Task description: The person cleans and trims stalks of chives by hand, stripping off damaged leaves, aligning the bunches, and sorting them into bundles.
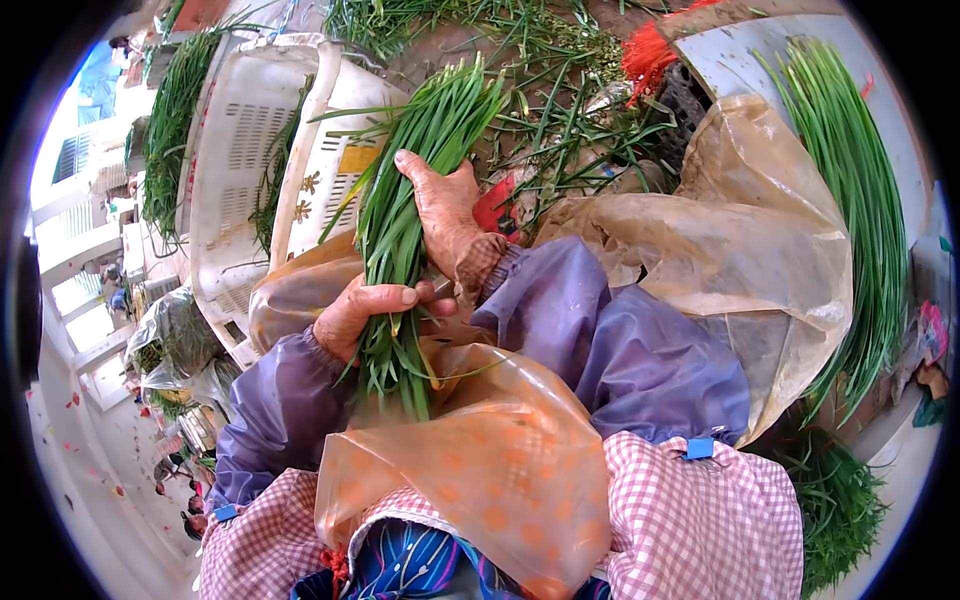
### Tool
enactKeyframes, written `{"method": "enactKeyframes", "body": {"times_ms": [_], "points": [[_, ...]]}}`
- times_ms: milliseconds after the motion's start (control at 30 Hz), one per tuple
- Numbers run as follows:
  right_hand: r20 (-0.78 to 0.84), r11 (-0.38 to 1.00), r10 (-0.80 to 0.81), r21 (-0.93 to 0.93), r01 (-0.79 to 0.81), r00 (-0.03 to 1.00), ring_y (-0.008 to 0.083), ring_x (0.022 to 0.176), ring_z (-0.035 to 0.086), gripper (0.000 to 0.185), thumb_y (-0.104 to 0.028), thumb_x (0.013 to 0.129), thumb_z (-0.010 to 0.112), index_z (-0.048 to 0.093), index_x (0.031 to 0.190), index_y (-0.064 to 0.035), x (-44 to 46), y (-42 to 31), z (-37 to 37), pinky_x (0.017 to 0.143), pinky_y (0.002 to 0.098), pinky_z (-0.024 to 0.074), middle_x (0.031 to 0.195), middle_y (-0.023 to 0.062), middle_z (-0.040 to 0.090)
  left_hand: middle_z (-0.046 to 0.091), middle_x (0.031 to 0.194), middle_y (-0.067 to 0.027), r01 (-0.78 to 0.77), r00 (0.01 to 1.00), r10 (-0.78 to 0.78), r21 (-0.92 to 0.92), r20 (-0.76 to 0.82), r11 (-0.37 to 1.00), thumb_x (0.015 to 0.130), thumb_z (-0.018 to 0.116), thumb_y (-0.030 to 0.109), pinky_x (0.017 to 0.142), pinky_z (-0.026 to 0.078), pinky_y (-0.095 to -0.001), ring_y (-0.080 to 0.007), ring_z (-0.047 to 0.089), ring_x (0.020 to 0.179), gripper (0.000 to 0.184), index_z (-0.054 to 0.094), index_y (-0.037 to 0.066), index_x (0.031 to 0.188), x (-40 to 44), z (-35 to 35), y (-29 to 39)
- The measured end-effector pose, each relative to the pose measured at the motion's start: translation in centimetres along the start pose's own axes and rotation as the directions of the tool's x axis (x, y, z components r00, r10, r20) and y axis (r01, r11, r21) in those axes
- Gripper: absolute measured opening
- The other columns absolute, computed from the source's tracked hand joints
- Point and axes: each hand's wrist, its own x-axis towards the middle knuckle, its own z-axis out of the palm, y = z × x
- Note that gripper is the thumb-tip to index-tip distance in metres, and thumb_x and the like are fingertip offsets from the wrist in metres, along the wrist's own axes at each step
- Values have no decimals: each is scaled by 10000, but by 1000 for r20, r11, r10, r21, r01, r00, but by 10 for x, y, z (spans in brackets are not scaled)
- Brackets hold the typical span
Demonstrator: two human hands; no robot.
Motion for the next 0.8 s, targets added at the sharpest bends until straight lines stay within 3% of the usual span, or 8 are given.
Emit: {"method": "enactKeyframes", "body": {"times_ms": [100,167,267,400,467,600,667,800], "points": [[106,999,31,37,-35,994,196,849,611,398,-231,813,710,538,1103,-19,-7,-19,5,751,336,511,1010,82,626,601,783,-84,68,974,-20,201,-228,977,799,648,119,614,561,-318,-193,637,671,291,541,4,1045,-13,17,29],[501,905,163,268,-332,850,230,925,631,468,-444,917,525,533,1176,-54,-14,-42,10,817,384,517,1058,110,633,572,661,-64,56,963,66,435,-260,899,819,627,144,501,501,-284,-155,567,534,212,573,-10,953,-23,11,69],[698,817,290,176,-549,655,317,1115,554,693,-608,886,430,363,1354,-102,3,-19,-18,917,474,452,1220,173,551,576,648,-58,-8,995,-16,236,97,972,787,639,105,533,463,-260,-136,574,626,188,624,-18,927,-26,-18,134],[813,806,421,-133,-577,402,303,1264,421,724,-606,887,418,220,1427,-165,-33,3,-9,974,478,401,1391,198,375,491,617,0,-317,901,431,755,51,574,853,563,156,529,411,-234,-89,485,565,127,551,36,810,-14,1,141],[851,795,335,-25,-606,404,325,1279,401,731,-623,880,404,245,1420,-157,-38,-12,6,1012,487,367,1396,193,378,477,614,-1,-299,946,235,317,223,900,859,551,162,528,411,-236,-89,468,554,118,542,67,789,-30,-15,194],[906,784,118,166,-598,407,338,1285,391,793,-675,856,368,279,1414,-118,-27,-24,29,1037,503,339,1392,180,402,605,761,-59,-374,813,581,799,38,470,808,574,54,532,417,-207,-102,543,629,258,566,-56,1041,-47,8,131],[885,747,78,253,-615,459,339,1247,431,762,-654,865,379,307,1392,-108,-26,-37,36,1007,501,373,1355,169,442,621,869,-41,-411,827,562,653,-26,636,756,630,50,600,452,-224,-95,568,717,396,538,-41,1130,-81,-21,126],[697,783,-69,481,-393,714,312,1203,484,696,-609,883,427,390,1348,-93,-6,-34,36,1011,497,388,1324,134,485,624,886,-36,-256,789,614,887,-37,384,712,655,33,671,473,-247,-103,573,779,393,553,-12,1089,-127,-34,82]]}}
